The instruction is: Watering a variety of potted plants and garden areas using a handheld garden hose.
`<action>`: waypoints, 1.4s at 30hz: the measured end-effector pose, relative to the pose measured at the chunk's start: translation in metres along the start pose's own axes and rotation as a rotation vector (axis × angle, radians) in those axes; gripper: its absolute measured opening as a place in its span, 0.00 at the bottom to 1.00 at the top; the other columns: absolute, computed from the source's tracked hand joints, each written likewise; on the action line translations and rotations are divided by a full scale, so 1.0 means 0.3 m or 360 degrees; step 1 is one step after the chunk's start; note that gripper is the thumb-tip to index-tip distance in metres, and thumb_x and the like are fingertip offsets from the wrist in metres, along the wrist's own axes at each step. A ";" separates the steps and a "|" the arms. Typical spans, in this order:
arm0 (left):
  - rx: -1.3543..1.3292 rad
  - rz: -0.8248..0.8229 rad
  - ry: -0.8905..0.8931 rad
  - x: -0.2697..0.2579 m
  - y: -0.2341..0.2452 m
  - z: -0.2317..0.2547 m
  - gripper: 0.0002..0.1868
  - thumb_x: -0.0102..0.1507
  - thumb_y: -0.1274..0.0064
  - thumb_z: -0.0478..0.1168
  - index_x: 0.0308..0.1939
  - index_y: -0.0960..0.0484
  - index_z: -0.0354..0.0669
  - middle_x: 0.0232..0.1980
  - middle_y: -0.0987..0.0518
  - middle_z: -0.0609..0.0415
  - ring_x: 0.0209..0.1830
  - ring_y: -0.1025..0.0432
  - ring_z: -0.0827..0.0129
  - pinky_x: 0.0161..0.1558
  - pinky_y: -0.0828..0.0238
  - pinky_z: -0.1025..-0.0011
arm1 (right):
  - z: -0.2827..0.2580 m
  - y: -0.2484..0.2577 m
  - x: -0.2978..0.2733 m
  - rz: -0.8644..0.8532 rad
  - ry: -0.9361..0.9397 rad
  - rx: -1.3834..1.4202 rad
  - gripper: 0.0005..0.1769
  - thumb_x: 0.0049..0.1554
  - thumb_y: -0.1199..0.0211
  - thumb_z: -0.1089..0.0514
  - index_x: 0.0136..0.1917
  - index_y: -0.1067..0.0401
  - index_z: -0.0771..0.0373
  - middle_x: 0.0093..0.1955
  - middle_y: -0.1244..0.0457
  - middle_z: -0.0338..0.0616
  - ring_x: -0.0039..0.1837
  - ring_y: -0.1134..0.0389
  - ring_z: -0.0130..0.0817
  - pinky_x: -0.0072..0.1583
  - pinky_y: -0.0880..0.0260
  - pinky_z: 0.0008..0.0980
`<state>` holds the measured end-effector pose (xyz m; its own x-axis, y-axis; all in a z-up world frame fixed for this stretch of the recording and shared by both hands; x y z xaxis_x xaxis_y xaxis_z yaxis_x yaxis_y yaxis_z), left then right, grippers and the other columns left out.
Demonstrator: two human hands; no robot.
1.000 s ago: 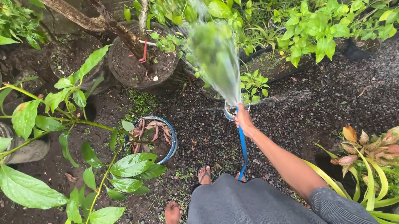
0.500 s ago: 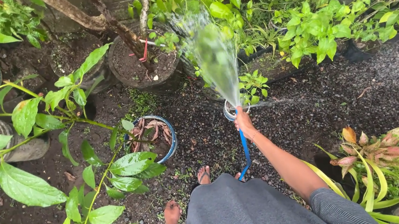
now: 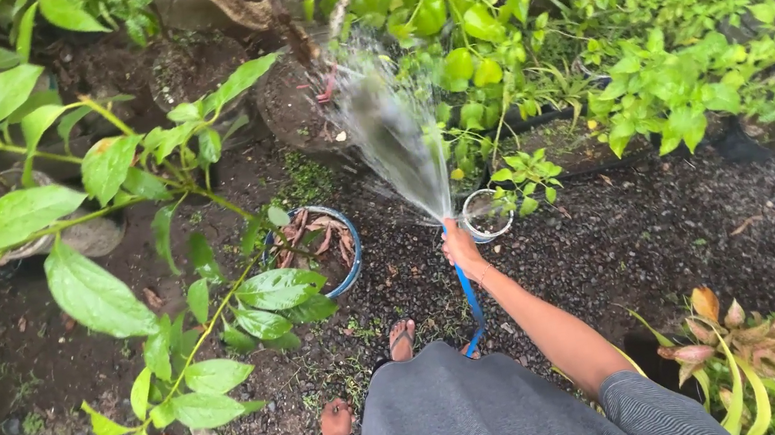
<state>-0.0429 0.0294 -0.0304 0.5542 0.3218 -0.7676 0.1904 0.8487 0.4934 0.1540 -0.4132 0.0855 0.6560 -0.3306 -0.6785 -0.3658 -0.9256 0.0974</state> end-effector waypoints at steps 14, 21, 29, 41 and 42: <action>-0.0062 -0.0060 0.0095 -0.078 0.020 -0.024 0.17 0.67 0.57 0.42 0.59 0.22 0.48 0.35 0.13 0.51 0.31 0.25 0.67 0.40 0.30 0.67 | -0.073 -0.073 -0.054 -0.0076 0.0011 -0.0163 0.25 0.64 0.61 0.35 0.36 0.46 0.54 0.26 0.54 0.34 0.28 0.54 0.29 0.34 0.54 0.32; -0.0126 -0.0058 0.0165 -0.073 0.033 -0.024 0.18 0.66 0.56 0.39 0.58 0.21 0.50 0.36 0.11 0.50 0.28 0.25 0.70 0.33 0.34 0.71 | 0.049 -0.034 -0.023 -0.0058 -0.0086 -0.0214 0.26 0.64 0.62 0.34 0.35 0.46 0.54 0.26 0.53 0.36 0.27 0.55 0.30 0.33 0.58 0.34; -0.0107 -0.0104 0.0021 -0.079 0.055 0.024 0.17 0.66 0.59 0.39 0.57 0.22 0.46 0.36 0.12 0.47 0.20 0.32 0.72 0.23 0.41 0.74 | 0.208 0.036 -0.061 -0.0063 -0.0167 -0.0192 0.32 0.69 0.66 0.35 0.28 0.56 0.51 0.24 0.59 0.37 0.27 0.61 0.33 0.35 0.58 0.36; 0.0290 -0.0046 -0.0094 0.007 0.084 0.059 0.18 0.64 0.58 0.47 0.54 0.19 0.54 0.34 0.11 0.57 0.34 0.22 0.66 0.43 0.30 0.67 | 0.367 0.242 -0.088 0.0243 -0.0380 0.0074 0.30 0.69 0.68 0.34 0.31 0.52 0.53 0.25 0.59 0.37 0.27 0.62 0.32 0.33 0.59 0.37; 0.0283 -0.0057 -0.0136 0.021 0.079 0.067 0.18 0.65 0.59 0.47 0.55 0.20 0.52 0.34 0.11 0.57 0.36 0.22 0.65 0.46 0.31 0.67 | 0.348 0.246 -0.112 0.0239 -0.0385 0.0144 0.30 0.70 0.69 0.34 0.34 0.51 0.54 0.26 0.62 0.36 0.28 0.64 0.31 0.34 0.60 0.36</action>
<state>-0.0187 0.0432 -0.0151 0.6101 0.2496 -0.7519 0.3470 0.7691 0.5368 0.0361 -0.4511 0.0393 0.4178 -0.3989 -0.8163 -0.5112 -0.8460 0.1517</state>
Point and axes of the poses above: each hand's wrist, its own x-axis towards the middle knuckle, its own y-axis out of the back of the hand, z = x × y, the point moved 8 cm from there along x, towards the middle knuckle
